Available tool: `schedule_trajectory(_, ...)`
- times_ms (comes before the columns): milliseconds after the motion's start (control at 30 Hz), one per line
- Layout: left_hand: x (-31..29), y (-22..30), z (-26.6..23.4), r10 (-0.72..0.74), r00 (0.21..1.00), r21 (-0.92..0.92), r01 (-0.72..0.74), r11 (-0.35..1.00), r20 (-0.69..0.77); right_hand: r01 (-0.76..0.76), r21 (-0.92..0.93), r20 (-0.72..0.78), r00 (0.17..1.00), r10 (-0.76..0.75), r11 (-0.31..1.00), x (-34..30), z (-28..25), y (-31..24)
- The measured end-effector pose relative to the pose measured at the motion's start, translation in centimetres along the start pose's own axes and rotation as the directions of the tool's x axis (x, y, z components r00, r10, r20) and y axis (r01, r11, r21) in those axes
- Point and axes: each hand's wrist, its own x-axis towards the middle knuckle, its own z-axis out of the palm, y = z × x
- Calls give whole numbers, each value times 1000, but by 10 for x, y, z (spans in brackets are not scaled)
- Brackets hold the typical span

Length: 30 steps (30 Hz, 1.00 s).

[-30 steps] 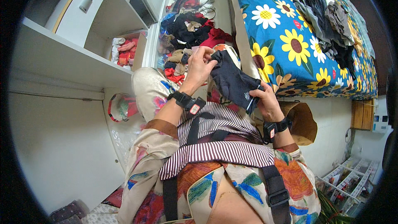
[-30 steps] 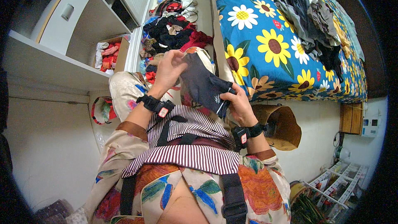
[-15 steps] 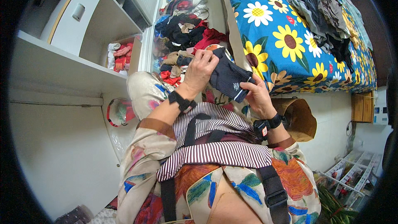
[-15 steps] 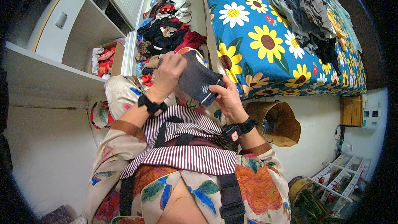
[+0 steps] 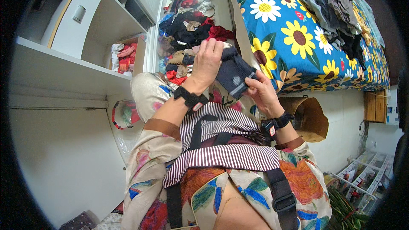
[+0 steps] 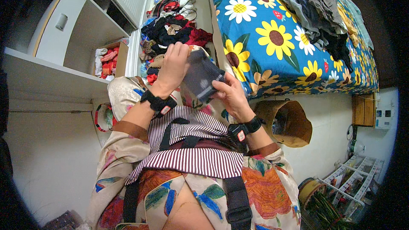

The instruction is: The person sits on the floor and sorts through a pile of socks. They pick up individual socks, unfold them, and place them into a cardboard box or onto a nearby bed. The process is repeated for multiple socks of different colors.

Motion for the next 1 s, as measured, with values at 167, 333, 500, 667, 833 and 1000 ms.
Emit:
schedule_trajectory(167, -2, 12, -7, 144, 989, 120, -145, 982, 19, -9, -51, -75, 997, 6, 999, 9, 7, 5)
schedule_trajectory(333, -23, 22, -12, 237, 971, 107, -238, 965, 22, 17, 54, -72, 997, -13, 998, 12, -5, 14)
schedule_trajectory(500, -3, -4, -8, -140, 987, -234, 155, 960, 78, 41, -7, 39, 998, -40, 999, 12, -7, 17)
schedule_trajectory(667, 0, 1, -3, -254, 949, -282, 299, 912, 185, 83, -25, 94, 992, -80, 996, 14, 14, -2)
schedule_trajectory(833, 6, 9, -5, -111, 978, -77, 99, 992, -178, 145, -40, 91, 986, -141, 989, 38, 45, -18)
schedule_trajectory(1000, 23, 1, -22, -104, 934, -253, 15, 967, -342, 251, -135, 129, 964, -234, 959, 65, 75, -41)
